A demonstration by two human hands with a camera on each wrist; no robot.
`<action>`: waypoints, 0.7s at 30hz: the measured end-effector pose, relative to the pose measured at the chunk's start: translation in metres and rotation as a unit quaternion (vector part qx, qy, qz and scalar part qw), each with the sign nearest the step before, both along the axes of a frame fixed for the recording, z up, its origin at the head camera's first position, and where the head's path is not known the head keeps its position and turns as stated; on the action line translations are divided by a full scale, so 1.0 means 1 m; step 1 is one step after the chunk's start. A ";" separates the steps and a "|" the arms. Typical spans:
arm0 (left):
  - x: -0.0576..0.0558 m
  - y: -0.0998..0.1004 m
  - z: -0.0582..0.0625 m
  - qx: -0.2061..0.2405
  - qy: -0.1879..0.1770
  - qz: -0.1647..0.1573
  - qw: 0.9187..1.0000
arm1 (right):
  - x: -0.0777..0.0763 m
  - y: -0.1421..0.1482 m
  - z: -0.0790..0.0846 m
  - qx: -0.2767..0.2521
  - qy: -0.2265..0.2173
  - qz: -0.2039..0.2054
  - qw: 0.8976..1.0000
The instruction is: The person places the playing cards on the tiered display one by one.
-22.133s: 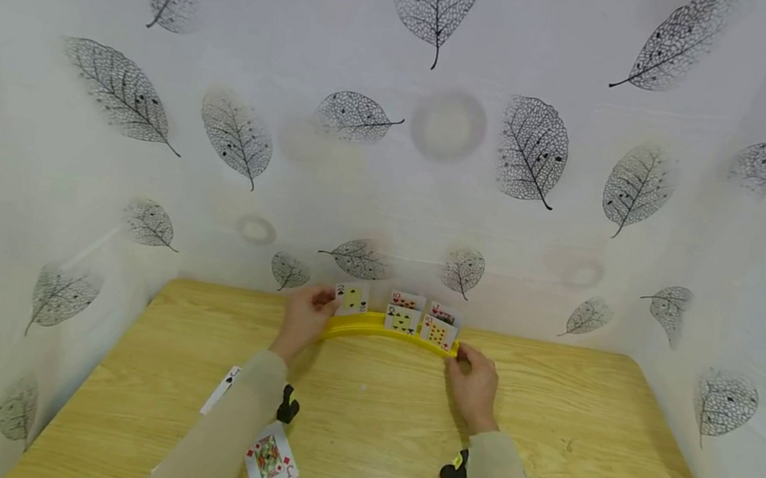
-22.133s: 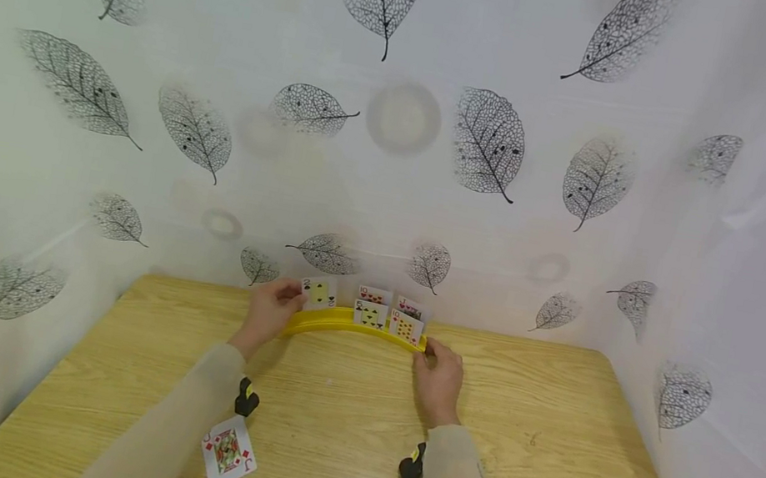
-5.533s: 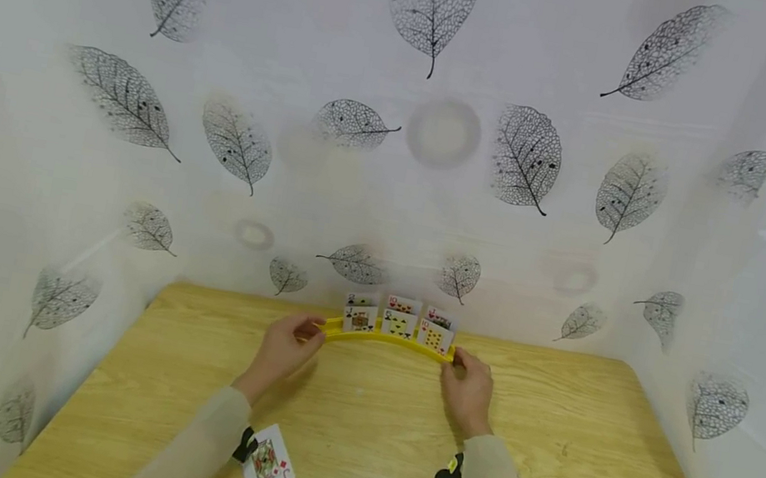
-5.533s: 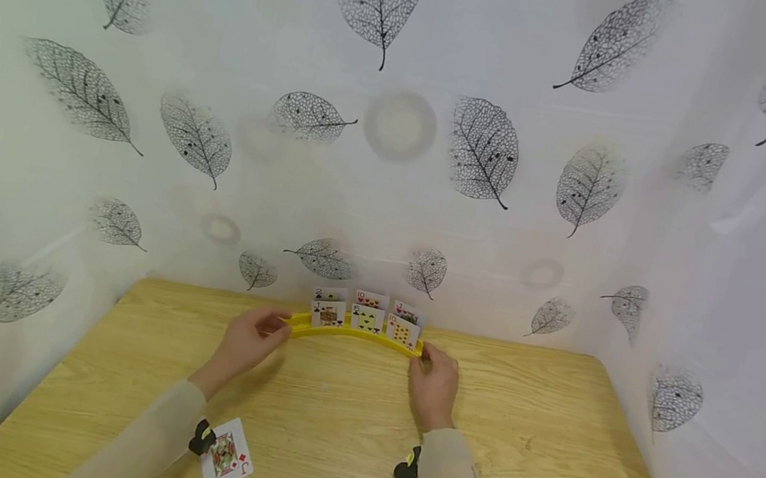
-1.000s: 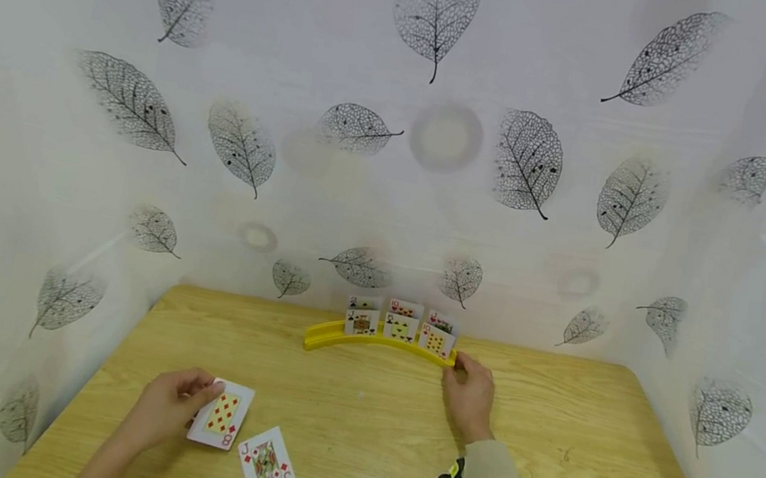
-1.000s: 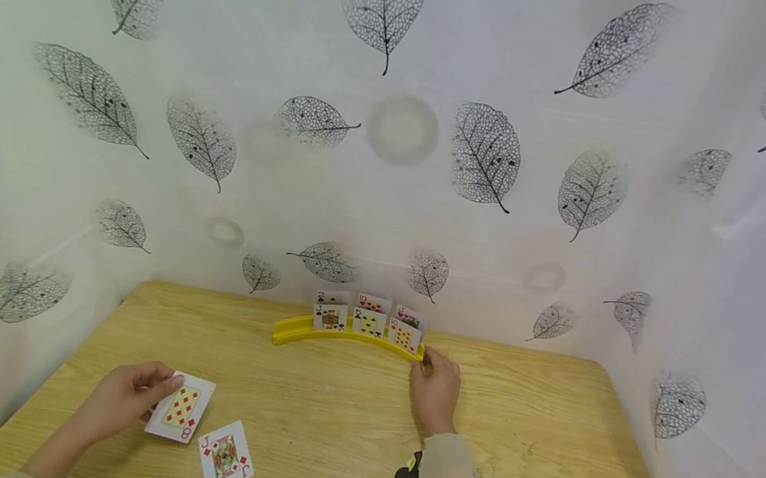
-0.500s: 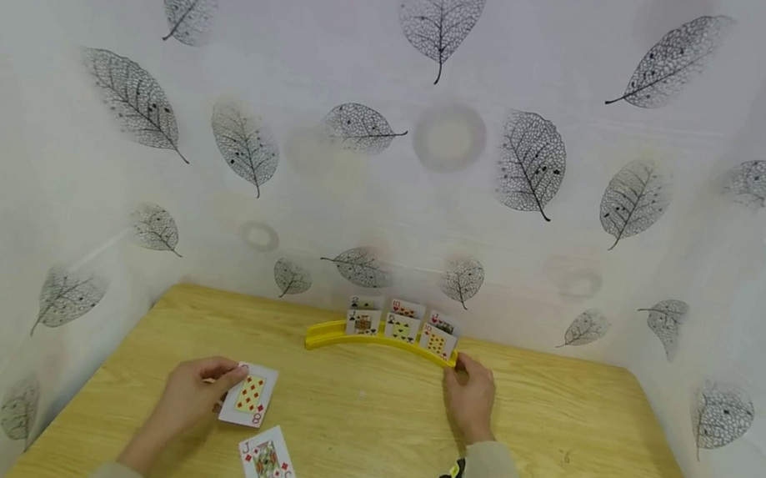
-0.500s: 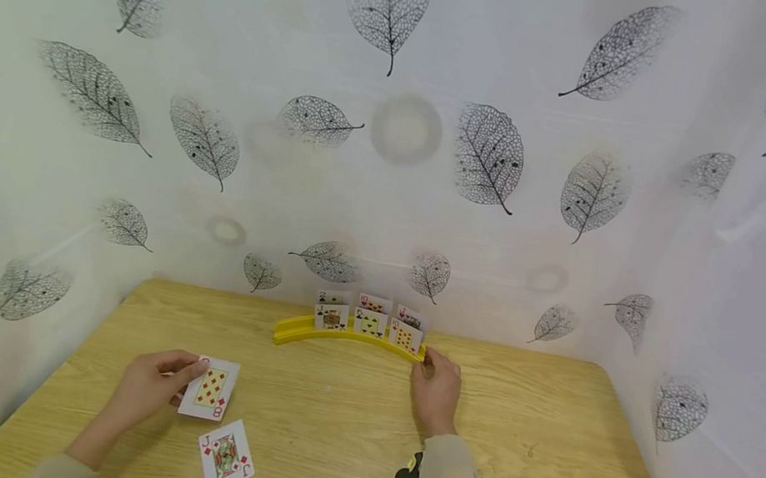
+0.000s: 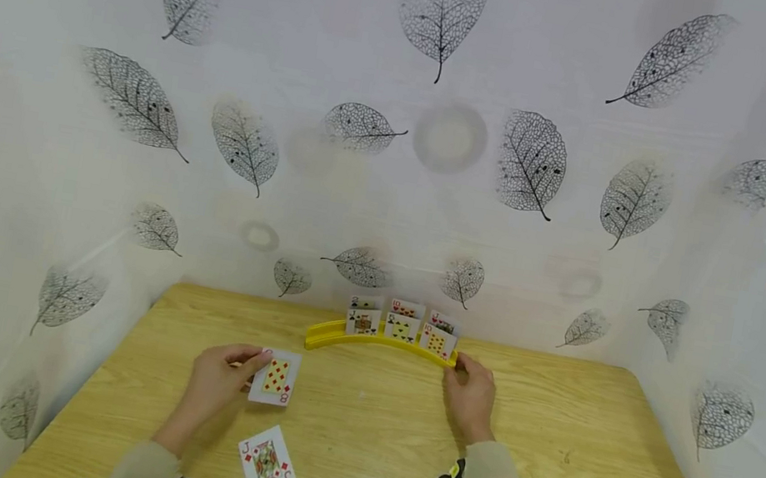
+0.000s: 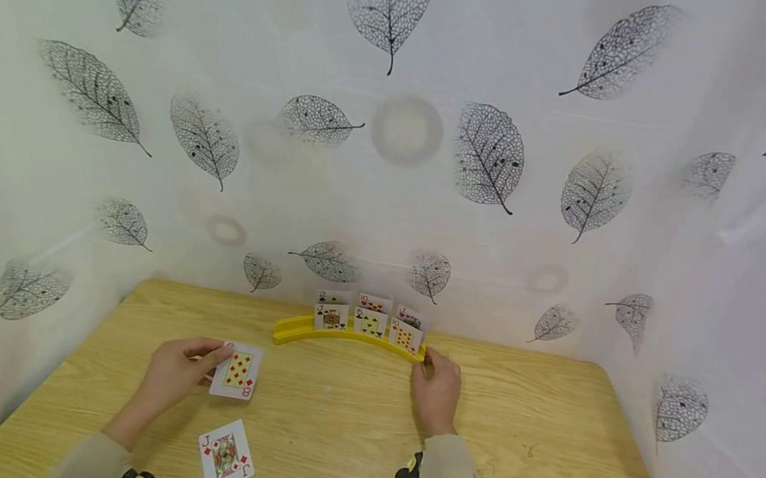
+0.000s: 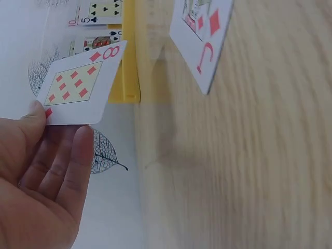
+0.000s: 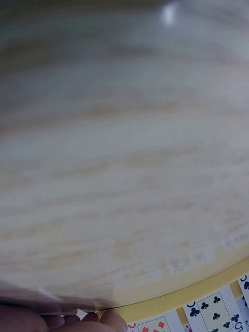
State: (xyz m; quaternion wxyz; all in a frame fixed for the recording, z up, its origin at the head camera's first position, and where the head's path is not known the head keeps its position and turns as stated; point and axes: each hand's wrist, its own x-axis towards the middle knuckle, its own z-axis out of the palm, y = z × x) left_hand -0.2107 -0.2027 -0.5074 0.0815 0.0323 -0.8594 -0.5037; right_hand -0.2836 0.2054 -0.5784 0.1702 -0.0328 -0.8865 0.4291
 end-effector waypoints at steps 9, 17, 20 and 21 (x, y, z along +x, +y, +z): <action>-0.017 0.018 0.005 0.033 0.028 0.008 0.999 | 0.000 0.000 0.000 0.000 -0.003 -0.002 1.000; -0.032 0.028 0.006 0.056 0.032 0.011 0.998 | -0.001 0.000 -0.002 -0.003 -0.003 0.000 1.000; -0.038 0.030 0.007 0.064 0.036 0.010 0.997 | 0.000 0.000 -0.002 -0.001 0.004 -0.002 1.000; -0.040 0.031 0.007 0.064 0.038 0.010 0.997 | -0.001 0.000 -0.003 -0.001 0.006 -0.003 1.000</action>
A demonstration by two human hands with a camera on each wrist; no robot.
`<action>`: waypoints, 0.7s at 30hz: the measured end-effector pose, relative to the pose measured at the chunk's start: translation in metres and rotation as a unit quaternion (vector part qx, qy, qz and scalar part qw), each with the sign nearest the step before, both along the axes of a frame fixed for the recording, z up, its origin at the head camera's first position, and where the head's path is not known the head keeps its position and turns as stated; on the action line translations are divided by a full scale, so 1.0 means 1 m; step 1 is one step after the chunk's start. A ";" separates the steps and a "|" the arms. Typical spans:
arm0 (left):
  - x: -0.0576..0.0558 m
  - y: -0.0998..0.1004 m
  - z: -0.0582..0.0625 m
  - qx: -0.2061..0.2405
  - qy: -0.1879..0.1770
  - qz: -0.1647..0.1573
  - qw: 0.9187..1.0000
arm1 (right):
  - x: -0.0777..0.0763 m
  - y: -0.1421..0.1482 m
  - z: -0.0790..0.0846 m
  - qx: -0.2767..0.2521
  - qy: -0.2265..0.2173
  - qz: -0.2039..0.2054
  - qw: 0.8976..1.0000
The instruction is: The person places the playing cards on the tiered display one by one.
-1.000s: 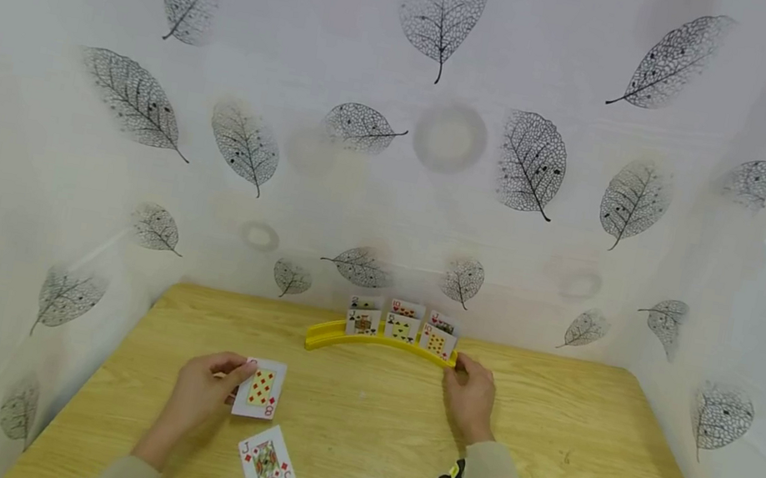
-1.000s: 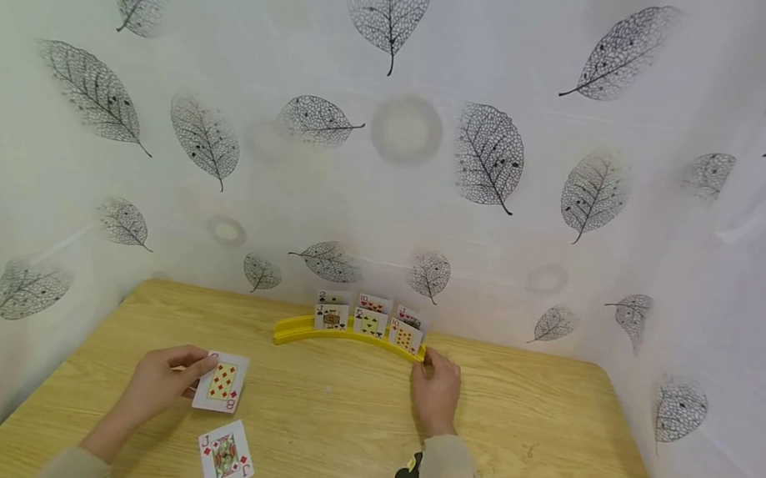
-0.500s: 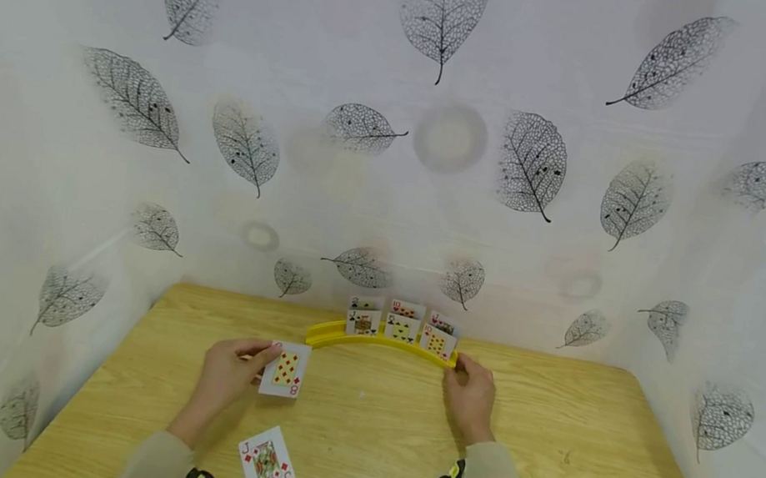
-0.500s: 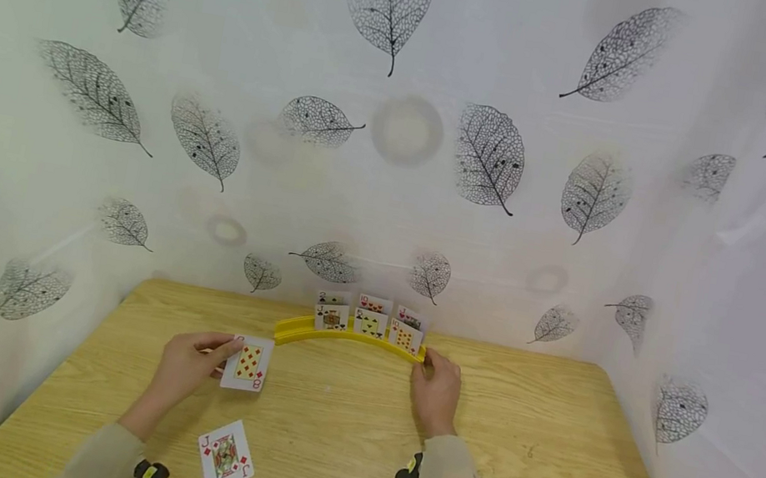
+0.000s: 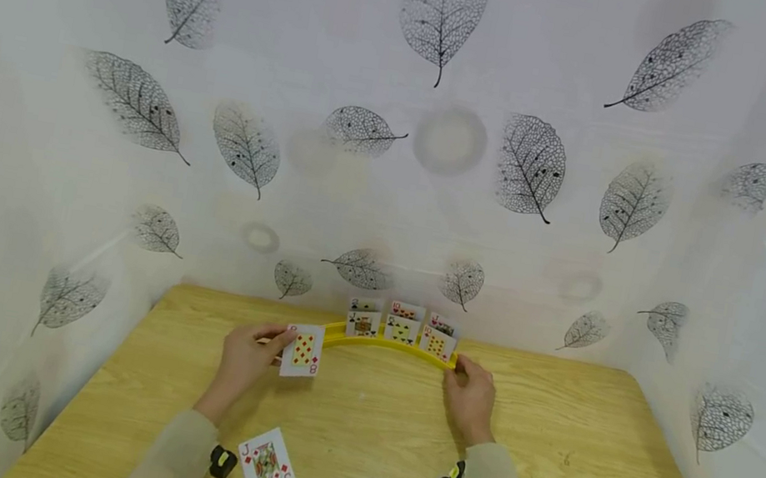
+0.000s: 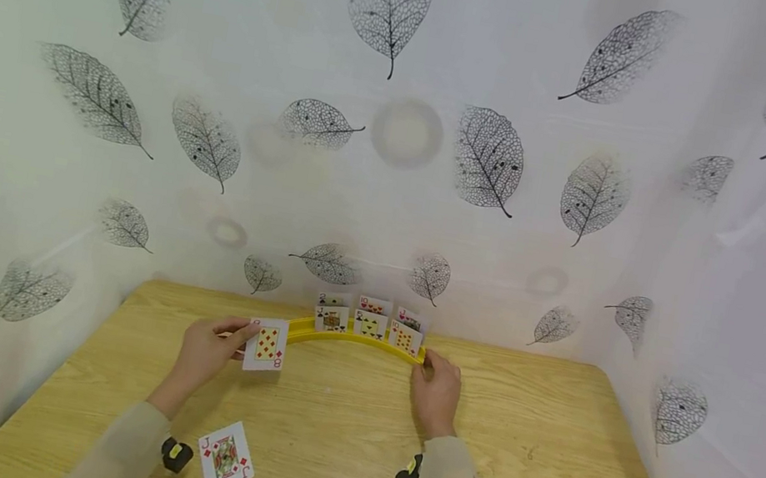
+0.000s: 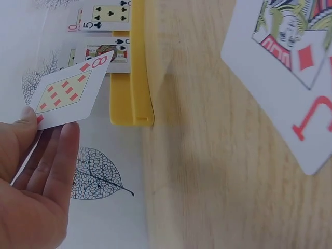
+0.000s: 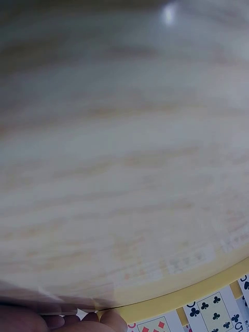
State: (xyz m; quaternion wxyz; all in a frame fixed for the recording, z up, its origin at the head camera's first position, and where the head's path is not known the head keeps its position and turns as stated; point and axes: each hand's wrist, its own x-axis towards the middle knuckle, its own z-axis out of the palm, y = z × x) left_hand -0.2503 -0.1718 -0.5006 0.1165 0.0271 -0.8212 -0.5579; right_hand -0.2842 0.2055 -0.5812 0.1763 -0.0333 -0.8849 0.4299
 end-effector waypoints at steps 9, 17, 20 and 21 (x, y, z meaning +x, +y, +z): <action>-0.017 0.006 0.002 0.010 0.013 0.000 1.000 | -0.001 0.000 0.000 0.003 0.005 -0.001 1.000; -0.028 0.008 0.003 0.003 0.026 -0.003 1.000 | 0.000 -0.001 0.000 0.008 0.011 -0.001 1.000; -0.033 0.010 0.001 0.003 0.030 -0.001 1.000 | 0.001 0.000 0.000 0.009 0.010 -0.001 1.000; -0.034 0.011 0.000 0.002 0.031 0.000 1.000 | 0.001 0.000 0.000 0.009 0.012 -0.001 1.000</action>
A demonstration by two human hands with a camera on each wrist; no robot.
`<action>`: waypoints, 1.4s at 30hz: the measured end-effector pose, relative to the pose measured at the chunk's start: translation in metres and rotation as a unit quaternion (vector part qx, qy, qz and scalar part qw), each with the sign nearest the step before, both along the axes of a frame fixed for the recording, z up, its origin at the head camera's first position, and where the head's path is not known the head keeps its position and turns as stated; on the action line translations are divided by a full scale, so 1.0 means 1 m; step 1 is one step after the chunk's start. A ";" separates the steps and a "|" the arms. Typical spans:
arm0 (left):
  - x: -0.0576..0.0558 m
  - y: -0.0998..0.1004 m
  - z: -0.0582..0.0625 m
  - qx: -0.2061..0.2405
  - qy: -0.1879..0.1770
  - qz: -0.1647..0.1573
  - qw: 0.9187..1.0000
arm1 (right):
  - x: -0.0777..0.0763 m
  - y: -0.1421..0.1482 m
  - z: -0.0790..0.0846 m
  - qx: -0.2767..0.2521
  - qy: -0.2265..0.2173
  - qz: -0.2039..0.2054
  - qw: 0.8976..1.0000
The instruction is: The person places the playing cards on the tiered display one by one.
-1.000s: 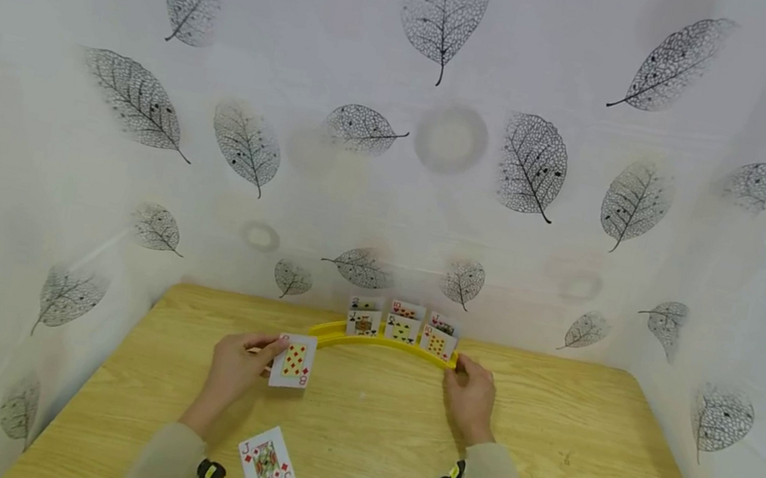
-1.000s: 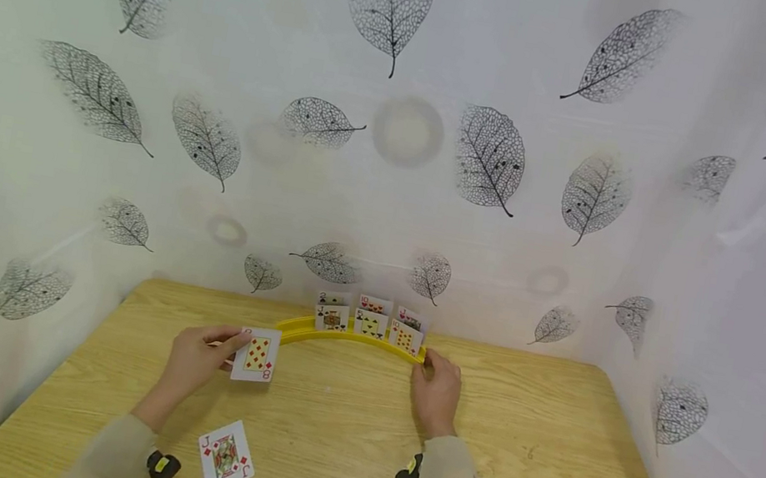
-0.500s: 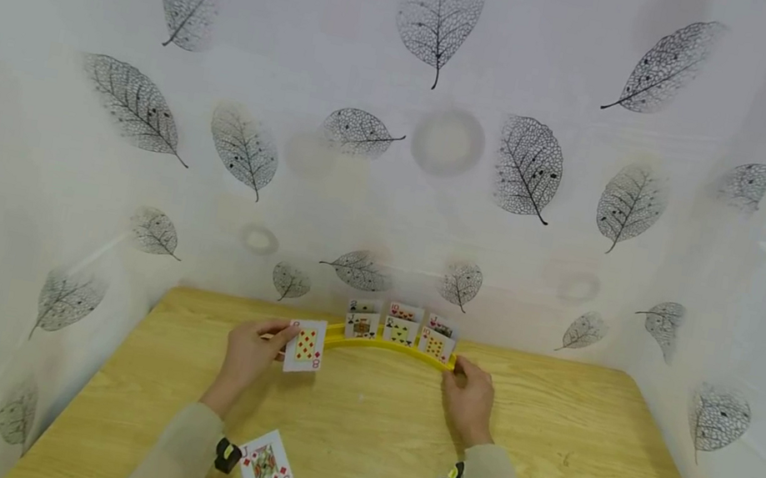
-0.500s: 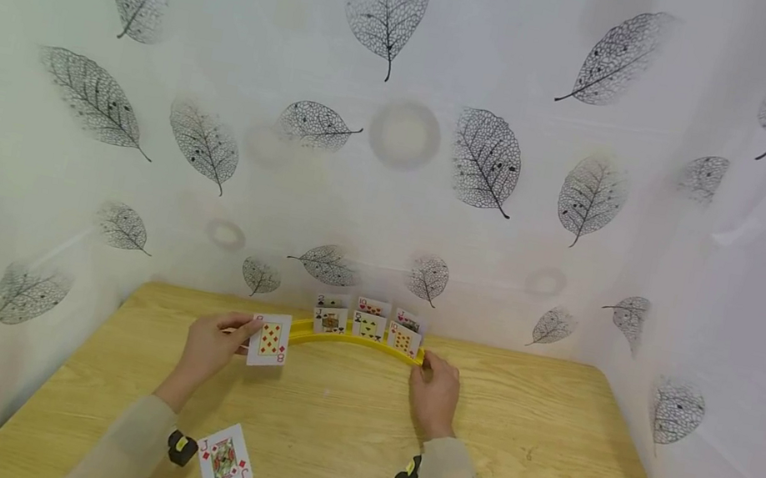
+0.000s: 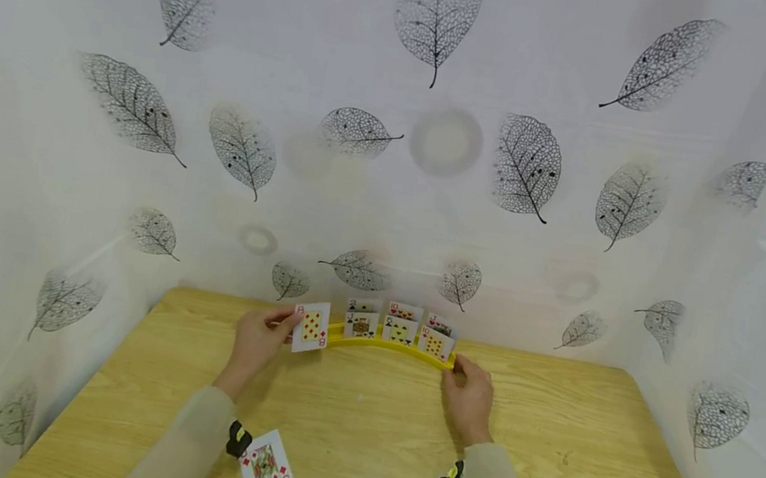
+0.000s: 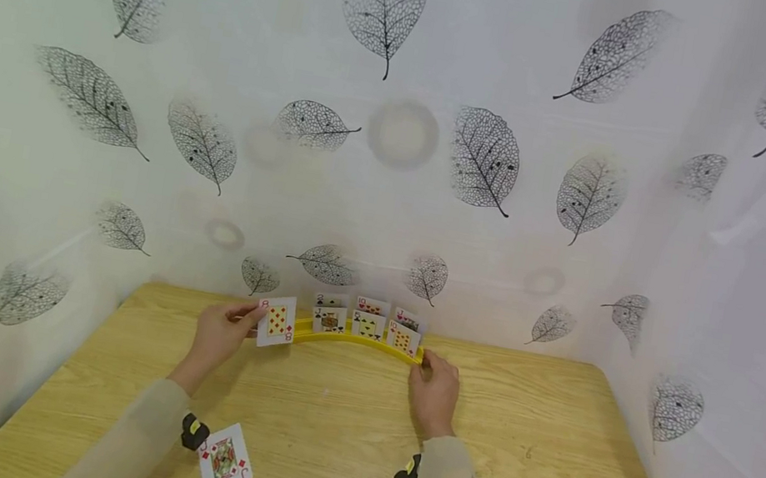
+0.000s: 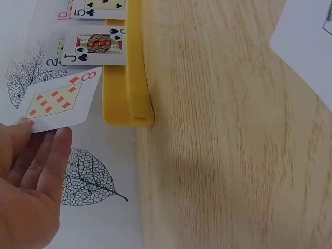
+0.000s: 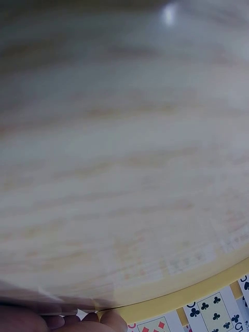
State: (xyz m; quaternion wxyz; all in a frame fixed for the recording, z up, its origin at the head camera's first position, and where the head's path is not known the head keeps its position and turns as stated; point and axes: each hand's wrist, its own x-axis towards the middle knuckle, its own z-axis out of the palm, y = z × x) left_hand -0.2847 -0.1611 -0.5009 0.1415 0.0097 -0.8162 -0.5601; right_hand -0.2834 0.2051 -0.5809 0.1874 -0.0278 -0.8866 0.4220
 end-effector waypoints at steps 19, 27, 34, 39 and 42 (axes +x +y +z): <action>-0.013 0.014 0.003 -0.042 0.051 0.024 0.997 | 0.000 0.002 -0.002 -0.006 -0.003 -0.001 1.000; -0.018 0.018 0.000 -0.036 0.052 0.031 0.997 | 0.001 0.002 -0.001 0.000 -0.002 -0.001 1.000; -0.023 0.018 -0.006 -0.039 0.048 0.033 0.998 | 0.000 0.000 0.002 -0.001 -0.004 -0.001 1.000; -0.026 0.016 -0.011 -0.045 0.050 0.033 0.997 | 0.001 0.000 0.003 0.000 -0.010 0.001 1.000; -0.026 0.016 -0.013 -0.041 0.046 0.033 0.998 | 0.001 0.000 0.003 0.004 -0.011 0.000 1.000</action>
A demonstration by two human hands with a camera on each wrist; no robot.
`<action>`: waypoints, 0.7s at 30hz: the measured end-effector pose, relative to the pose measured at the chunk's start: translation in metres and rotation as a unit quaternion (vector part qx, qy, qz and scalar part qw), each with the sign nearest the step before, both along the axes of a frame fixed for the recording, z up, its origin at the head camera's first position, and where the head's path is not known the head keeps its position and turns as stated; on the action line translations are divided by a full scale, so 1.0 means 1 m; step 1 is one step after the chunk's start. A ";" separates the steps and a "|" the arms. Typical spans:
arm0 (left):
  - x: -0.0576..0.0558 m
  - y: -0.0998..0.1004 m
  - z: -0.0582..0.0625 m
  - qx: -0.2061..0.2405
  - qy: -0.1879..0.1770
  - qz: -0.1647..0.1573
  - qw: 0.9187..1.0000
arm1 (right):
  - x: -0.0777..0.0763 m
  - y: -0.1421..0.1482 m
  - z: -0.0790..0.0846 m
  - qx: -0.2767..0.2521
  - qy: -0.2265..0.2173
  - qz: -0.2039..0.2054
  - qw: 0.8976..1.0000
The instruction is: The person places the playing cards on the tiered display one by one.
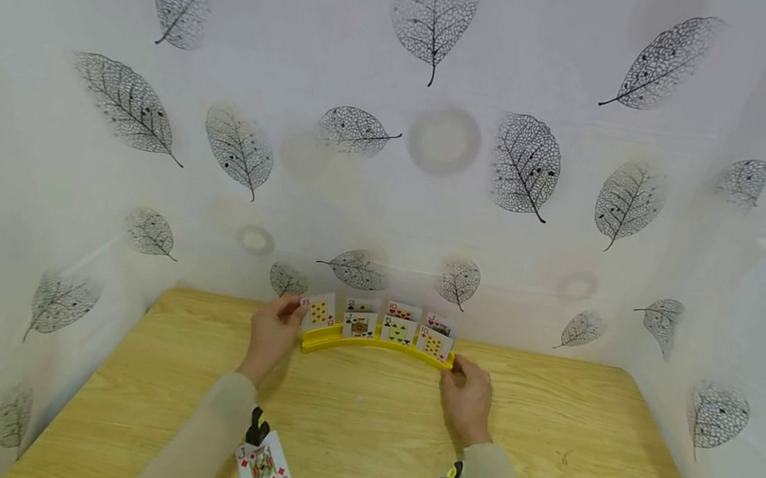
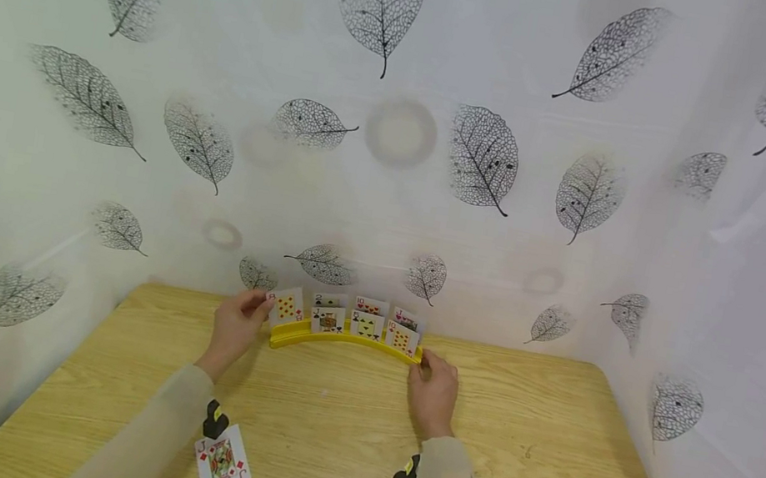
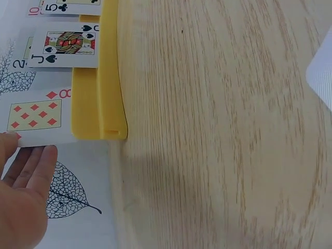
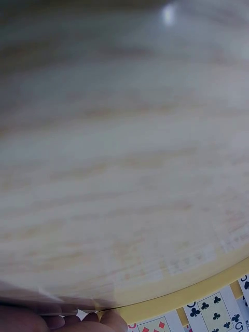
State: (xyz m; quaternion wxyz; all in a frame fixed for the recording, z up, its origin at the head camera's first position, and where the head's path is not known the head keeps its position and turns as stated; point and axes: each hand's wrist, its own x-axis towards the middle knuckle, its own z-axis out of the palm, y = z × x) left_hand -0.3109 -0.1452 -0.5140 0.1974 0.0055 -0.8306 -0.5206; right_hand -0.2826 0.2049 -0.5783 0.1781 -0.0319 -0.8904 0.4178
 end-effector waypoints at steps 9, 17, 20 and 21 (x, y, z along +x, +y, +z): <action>0.000 0.004 0.001 -0.001 -0.003 -0.004 1.000 | 0.001 0.000 0.001 -0.007 -0.006 -0.002 1.000; -0.001 0.007 -0.001 0.003 0.011 -0.009 1.000 | 0.002 -0.001 0.002 -0.010 0.002 -0.002 1.000; -0.001 0.007 -0.002 0.002 0.011 -0.010 1.000 | 0.002 -0.001 0.002 -0.012 0.001 -0.002 1.000; -0.001 0.007 -0.003 0.000 0.013 -0.010 1.000 | 0.002 -0.001 0.003 -0.014 0.000 -0.002 1.000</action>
